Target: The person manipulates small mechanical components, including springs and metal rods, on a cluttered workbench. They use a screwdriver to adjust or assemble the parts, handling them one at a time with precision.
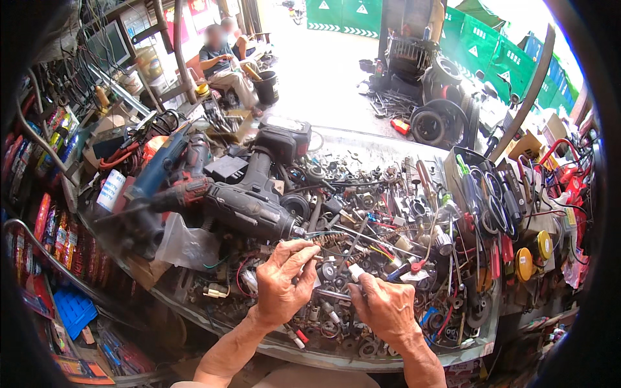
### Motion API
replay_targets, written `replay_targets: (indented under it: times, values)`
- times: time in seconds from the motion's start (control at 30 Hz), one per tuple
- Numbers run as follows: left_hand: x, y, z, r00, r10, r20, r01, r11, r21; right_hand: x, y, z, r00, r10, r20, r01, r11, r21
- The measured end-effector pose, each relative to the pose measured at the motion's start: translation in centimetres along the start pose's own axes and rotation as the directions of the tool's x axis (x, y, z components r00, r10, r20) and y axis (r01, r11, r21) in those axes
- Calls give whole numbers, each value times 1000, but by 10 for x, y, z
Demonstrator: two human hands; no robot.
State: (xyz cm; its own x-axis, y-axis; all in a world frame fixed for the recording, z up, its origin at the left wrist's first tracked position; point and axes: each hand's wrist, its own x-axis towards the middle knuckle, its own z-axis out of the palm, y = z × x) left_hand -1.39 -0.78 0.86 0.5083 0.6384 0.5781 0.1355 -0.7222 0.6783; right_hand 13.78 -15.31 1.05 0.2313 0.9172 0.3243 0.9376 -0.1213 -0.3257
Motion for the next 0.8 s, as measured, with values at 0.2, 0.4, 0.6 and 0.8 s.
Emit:
replay_targets:
  times: [0.2,0.4,0.6,0.8]
  values:
    - [-1,1,4,985,165,52,-165,986,-4,1,-5,1,963,-31,-267,73,986,148]
    - [-12,-3,7,952,253,174,-245,967,-66,0,-9,4,925,-151,-349,226,956,185]
    - [-11,0,5,940,266,214,-257,964,-68,-1,-9,4,930,-146,-338,222,955,199]
    - [-11,1,7,940,279,197,-270,960,-68,-1,-9,3,921,-129,-367,218,953,211]
